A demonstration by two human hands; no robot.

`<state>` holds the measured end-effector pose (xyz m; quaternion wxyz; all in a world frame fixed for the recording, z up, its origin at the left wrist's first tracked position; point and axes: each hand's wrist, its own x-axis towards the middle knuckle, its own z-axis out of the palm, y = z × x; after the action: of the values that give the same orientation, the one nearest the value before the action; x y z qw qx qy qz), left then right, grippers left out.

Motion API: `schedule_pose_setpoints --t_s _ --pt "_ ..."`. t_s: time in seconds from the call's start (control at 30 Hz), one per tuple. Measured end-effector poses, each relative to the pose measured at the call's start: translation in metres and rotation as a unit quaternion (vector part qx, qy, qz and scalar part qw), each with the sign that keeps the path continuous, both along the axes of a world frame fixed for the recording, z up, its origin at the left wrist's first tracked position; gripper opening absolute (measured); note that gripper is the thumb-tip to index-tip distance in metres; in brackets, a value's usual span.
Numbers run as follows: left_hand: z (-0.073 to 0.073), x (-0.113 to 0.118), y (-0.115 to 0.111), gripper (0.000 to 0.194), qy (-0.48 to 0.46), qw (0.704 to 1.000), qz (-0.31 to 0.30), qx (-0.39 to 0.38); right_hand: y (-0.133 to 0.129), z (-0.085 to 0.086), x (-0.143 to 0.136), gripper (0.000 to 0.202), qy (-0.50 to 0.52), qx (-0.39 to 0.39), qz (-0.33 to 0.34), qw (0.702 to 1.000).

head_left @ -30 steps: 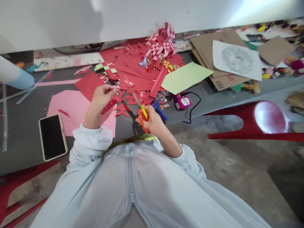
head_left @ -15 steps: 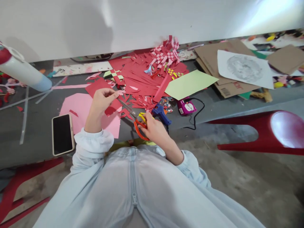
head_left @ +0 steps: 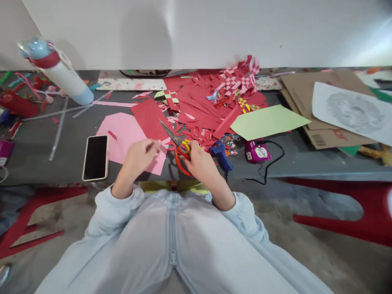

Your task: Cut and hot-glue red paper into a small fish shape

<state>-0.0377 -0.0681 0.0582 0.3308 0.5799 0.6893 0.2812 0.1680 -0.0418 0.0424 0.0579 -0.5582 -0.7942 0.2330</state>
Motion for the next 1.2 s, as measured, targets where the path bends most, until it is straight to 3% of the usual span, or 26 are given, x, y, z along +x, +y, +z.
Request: schedule_pose_setpoints --t_s 0.07,0.13,0.3,0.53,0.7,0.8,0.97,1.07,1.2 --pt "-0.004 0.009 -0.018 0.044 -0.147 0.988 -0.016 -0.037 0.007 0.007 -0.016 0.031 -0.010 -0.002 0.015 1.000" --pt "-0.009 0.013 -0.030 0.037 -0.199 0.980 0.006 -0.024 0.011 0.012 -0.034 0.031 -0.006 0.010 0.042 0.999" --pt "-0.009 0.000 -0.044 0.028 -0.233 0.962 0.143 0.010 0.009 0.022 -0.075 0.033 0.009 0.033 0.111 0.993" --pt "0.001 -0.031 -0.054 0.015 -0.237 0.938 0.250 0.036 0.008 0.037 -0.103 0.045 0.087 0.061 0.193 0.975" --pt "0.006 -0.082 -0.038 0.005 -0.219 0.915 0.334 0.060 0.011 0.047 -0.102 0.038 0.116 0.096 0.172 0.973" --pt "0.012 -0.128 -0.018 0.013 -0.198 0.895 0.395 0.060 0.010 0.048 -0.099 0.031 0.097 0.090 0.179 0.975" --pt "0.015 -0.193 0.017 0.017 -0.183 0.862 0.472 0.019 0.008 0.044 -0.097 0.037 0.044 0.079 0.194 0.977" --pt "0.008 -0.214 0.029 0.003 -0.182 0.852 0.490 -0.009 0.007 0.043 -0.096 0.035 0.049 0.077 0.202 0.975" --pt "-0.001 -0.223 0.033 0.034 -0.190 0.861 0.471 -0.031 0.008 0.041 -0.096 0.034 0.074 0.071 0.205 0.973"
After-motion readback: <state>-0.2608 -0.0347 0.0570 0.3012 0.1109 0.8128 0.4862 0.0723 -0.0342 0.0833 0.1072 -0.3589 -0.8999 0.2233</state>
